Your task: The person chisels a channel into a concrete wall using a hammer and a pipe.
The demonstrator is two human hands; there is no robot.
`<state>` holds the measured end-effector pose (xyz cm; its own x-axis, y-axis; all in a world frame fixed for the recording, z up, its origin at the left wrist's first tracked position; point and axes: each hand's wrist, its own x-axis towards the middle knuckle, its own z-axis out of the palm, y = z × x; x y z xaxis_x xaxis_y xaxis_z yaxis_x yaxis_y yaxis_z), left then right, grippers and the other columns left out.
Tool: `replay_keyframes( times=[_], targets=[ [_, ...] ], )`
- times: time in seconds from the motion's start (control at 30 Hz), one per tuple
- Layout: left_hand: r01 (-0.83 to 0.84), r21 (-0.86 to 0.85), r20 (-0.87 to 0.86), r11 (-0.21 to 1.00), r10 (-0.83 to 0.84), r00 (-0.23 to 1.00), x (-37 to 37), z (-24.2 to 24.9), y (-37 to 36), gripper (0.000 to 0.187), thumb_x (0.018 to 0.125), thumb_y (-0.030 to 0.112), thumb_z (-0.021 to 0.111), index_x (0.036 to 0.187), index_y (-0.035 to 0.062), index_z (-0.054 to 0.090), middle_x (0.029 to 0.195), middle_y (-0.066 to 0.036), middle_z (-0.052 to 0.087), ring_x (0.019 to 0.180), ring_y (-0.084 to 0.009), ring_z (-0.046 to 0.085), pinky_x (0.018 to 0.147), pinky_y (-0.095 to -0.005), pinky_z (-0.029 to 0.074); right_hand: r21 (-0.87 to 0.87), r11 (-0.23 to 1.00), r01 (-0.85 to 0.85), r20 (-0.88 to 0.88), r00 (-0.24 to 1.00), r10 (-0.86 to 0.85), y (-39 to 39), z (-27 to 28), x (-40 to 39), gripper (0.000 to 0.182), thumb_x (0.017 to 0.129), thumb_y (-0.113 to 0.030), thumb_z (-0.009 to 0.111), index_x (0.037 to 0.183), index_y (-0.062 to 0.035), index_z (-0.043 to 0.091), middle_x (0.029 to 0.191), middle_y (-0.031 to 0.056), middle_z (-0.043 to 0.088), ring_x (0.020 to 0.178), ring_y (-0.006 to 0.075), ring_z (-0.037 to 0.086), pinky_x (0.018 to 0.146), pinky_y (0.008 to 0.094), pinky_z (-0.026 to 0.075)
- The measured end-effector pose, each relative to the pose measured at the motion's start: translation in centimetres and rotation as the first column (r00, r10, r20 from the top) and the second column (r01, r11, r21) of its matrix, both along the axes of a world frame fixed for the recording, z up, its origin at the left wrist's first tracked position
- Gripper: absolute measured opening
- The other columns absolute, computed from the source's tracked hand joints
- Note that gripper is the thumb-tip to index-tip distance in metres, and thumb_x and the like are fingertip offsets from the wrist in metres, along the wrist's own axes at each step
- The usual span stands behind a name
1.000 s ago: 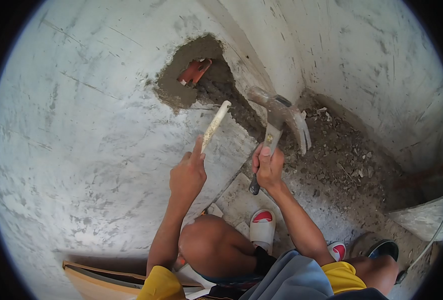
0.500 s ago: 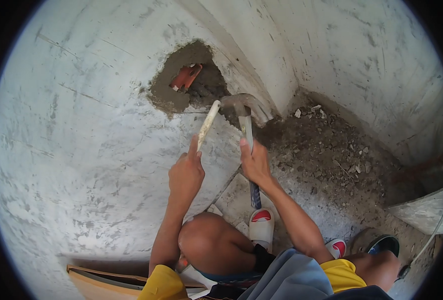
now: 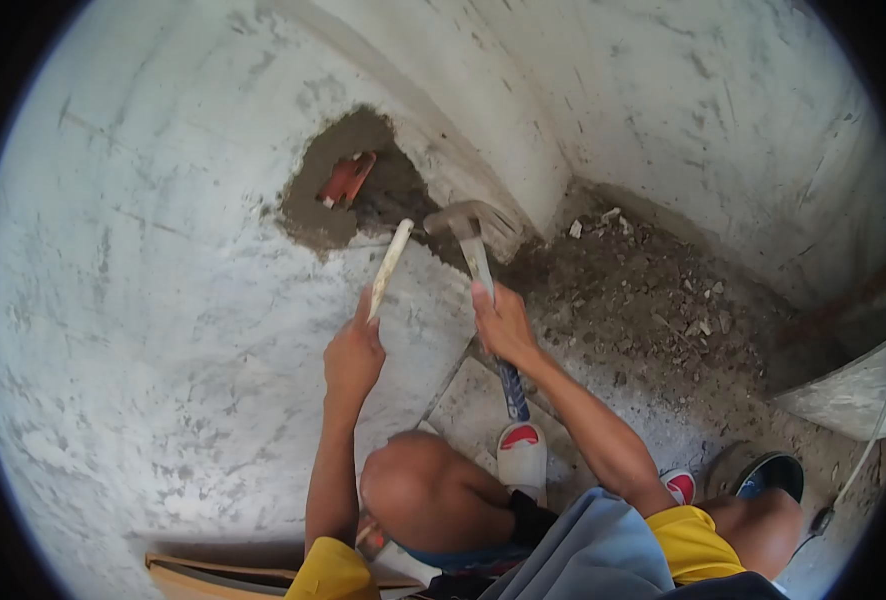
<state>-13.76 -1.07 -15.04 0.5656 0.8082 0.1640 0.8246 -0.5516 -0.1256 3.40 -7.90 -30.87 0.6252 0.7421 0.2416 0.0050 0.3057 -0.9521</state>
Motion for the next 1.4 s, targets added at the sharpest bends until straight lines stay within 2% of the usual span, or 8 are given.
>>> replay_keyframes(
  times=[0.13,0.3,0.57,0.87,1.1,1.27,1.33,1.4],
  targets=[
    [0.038,-0.087,0.135,0.995,-0.026,0.990,-1.2,0.0,-0.5,0.052,0.101,0.016,0.050,0.151,0.0226,0.040,0.075,-0.022,0.063,0.068,-0.0423,0.061,0.064,-0.0464,0.047,0.040,0.995,-0.090,-0.226,0.969,0.097,-1.3,0.5,0.1,0.057,0.101,-0.058,0.041,0.082,-0.0048,0.049,0.058,0.0020,0.048,0.042,0.0110,0.049,0.039,0.0284,0.040],
    [0.066,-0.174,0.274,0.983,-0.016,0.962,-0.8,1.3,-2.9,0.052,0.101,0.018,0.049,0.151,0.0215,0.038,0.081,-0.023,0.063,0.074,-0.0424,0.062,0.065,-0.0501,0.046,0.086,0.985,-0.147,-0.205,0.965,0.162,-1.8,3.3,1.1,0.057,0.102,-0.058,0.039,0.082,-0.0047,0.049,0.057,0.0011,0.047,0.042,0.0100,0.048,0.040,0.0266,0.039],
    [0.048,-0.187,0.219,0.981,-0.006,0.976,-0.9,1.2,-3.3,0.048,0.102,0.022,0.049,0.150,0.0213,0.042,0.094,-0.024,0.066,0.081,-0.0431,0.064,0.072,-0.0473,0.049,0.128,0.985,-0.113,-0.101,0.987,0.127,-1.3,2.8,0.4,0.058,0.102,-0.057,0.038,0.082,-0.0038,0.049,0.057,0.0012,0.048,0.043,0.0094,0.048,0.040,0.0254,0.038],
    [0.012,-0.195,0.119,0.981,0.012,0.993,-0.7,0.7,-3.0,0.051,0.102,0.020,0.049,0.151,0.0176,0.038,0.089,-0.020,0.066,0.078,-0.0412,0.064,0.069,-0.0501,0.049,0.053,0.991,-0.127,-0.329,0.934,0.137,-1.5,0.8,-0.7,0.063,0.099,-0.064,0.040,0.082,-0.0041,0.050,0.057,0.0015,0.050,0.049,0.0118,0.051,0.045,0.0291,0.040],
    [0.034,-0.200,0.142,0.979,-0.006,0.990,-0.1,0.5,-2.7,0.051,0.102,0.017,0.047,0.151,0.0157,0.037,0.089,-0.021,0.065,0.078,-0.0420,0.063,0.068,-0.0506,0.047,0.071,0.991,-0.114,-0.244,0.961,0.128,-0.7,0.4,-0.4,0.062,0.100,-0.063,0.037,0.084,-0.0037,0.050,0.058,0.0015,0.048,0.043,0.0107,0.049,0.040,0.0266,0.040],
    [-0.031,-0.221,0.143,0.975,0.064,0.988,1.2,0.9,-2.6,0.050,0.101,0.016,0.047,0.151,0.0149,0.037,0.076,-0.024,0.063,0.071,-0.0439,0.062,0.064,-0.0511,0.046,0.064,0.990,-0.124,-0.186,0.973,0.134,-0.7,0.5,0.6,0.064,0.099,-0.064,0.037,0.084,-0.0033,0.050,0.058,0.0020,0.049,0.043,0.0112,0.049,0.041,0.0270,0.040],
    [-0.041,-0.229,0.167,0.973,0.080,0.983,1.2,0.7,-2.1,0.051,0.101,0.016,0.047,0.151,0.0153,0.037,0.073,-0.024,0.062,0.068,-0.0439,0.061,0.063,-0.0509,0.045,0.009,0.988,-0.151,-0.121,0.981,0.151,-0.9,0.9,1.3,0.063,0.102,-0.057,0.038,0.084,0.0013,0.052,0.059,0.0079,0.053,0.056,0.0223,0.057,0.056,0.0398,0.045],
    [-0.044,-0.236,0.194,0.971,0.091,0.977,1.0,0.3,-1.6,0.051,0.101,0.016,0.047,0.151,0.0157,0.037,0.069,-0.024,0.060,0.066,-0.0438,0.060,0.062,-0.0508,0.045,0.059,0.996,-0.063,-0.045,0.997,0.065,-1.1,1.4,1.6,0.061,0.102,-0.056,0.038,0.082,-0.0005,0.052,0.058,0.0054,0.051,0.051,0.0170,0.053,0.049,0.0336,0.041]
  ],
)
